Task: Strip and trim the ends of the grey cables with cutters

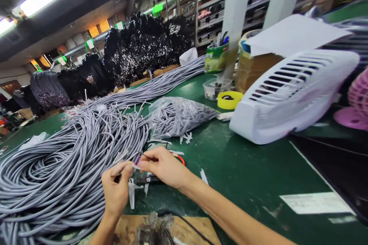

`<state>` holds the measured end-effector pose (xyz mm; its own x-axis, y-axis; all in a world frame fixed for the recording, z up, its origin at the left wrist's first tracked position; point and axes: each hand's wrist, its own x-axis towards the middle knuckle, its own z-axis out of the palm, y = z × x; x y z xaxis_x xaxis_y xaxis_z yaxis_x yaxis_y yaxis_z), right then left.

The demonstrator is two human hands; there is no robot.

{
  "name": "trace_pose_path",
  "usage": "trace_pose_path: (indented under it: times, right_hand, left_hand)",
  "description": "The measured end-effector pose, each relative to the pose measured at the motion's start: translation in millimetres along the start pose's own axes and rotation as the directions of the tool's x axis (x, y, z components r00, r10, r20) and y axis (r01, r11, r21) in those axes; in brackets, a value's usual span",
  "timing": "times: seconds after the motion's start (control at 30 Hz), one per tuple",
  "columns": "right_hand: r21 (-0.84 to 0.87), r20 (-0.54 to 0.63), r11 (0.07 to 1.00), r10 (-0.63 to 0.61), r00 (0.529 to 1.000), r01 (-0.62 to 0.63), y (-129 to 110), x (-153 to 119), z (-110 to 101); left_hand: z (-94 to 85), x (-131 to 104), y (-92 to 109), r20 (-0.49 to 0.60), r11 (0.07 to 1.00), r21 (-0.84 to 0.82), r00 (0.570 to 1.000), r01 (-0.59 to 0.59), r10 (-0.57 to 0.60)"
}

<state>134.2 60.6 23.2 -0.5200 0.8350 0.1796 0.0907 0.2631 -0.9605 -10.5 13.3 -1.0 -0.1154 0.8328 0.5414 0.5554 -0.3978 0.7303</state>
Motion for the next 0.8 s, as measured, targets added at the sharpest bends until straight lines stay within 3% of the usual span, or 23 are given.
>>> trace_pose_path:
  times: [0.07, 0.13, 0.23, 0.33, 0.43, 0.5, 0.57, 0.67, 0.73, 0.8]
  right_hand:
    - [-0.094, -0.142, 0.989, -0.124, 0.982, 0.111, 1, -9, 3]
    - [-0.197, -0.233, 0.964, -0.221, 0.947, 0.176, 5, -14, 1]
    - [-0.236, -0.25, 0.964, -0.184, 0.951, 0.124, 17, -10, -8]
    - [-0.244, -0.194, 0.966, -0.132, 0.972, 0.083, 26, -3, -15]
    - [-0.349, -0.122, 0.923, -0.214, 0.969, 0.159, 20, -6, -15]
    - [-0.417, -0.071, 0.874, -0.305, 0.95, 0.249, 13, -12, -14]
    - [-0.431, -0.082, 0.848, -0.376, 0.923, 0.307, 8, -17, -14]
    - [-0.403, -0.247, 0.883, -0.359, 0.9, 0.242, 13, -15, -18]
    - [-0.38, -0.339, 0.914, -0.279, 0.899, 0.14, 22, -8, -22]
    - [-0.362, -0.352, 0.929, -0.206, 0.913, 0.07, 31, -1, -24]
  left_hand:
    - [4.1, -1, 1, -0.012, 0.999, -0.002, 0.999, 0.046, -0.046]
    - [5.9, -2, 2, 0.148, 0.998, 0.061, 0.989, -0.024, 0.014]
    - [2.1, -2, 3, 0.394, 0.993, 0.073, 0.917, -0.092, 0.056]
    - [-5.4, 3, 0, 0.317, 0.991, -0.075, 0.945, 0.108, -0.079]
    - [-8.7, 8, -6, 0.203, 0.94, -0.199, 0.95, 0.278, -0.238]
    - [-6.7, 8, -8, 0.161, 0.967, -0.109, 0.964, 0.231, -0.212]
    - [-2.6, 6, -8, 0.163, 0.996, 0.037, 0.983, 0.079, -0.084]
    - [2.1, 1, -4, 0.287, 0.989, 0.09, 0.954, -0.118, 0.087]
    - [2.0, 0, -2, 0.318, 0.99, 0.036, 0.941, -0.137, 0.118]
    - [-0.1, 1, -2, 0.256, 0.998, -0.018, 0.964, -0.063, 0.066]
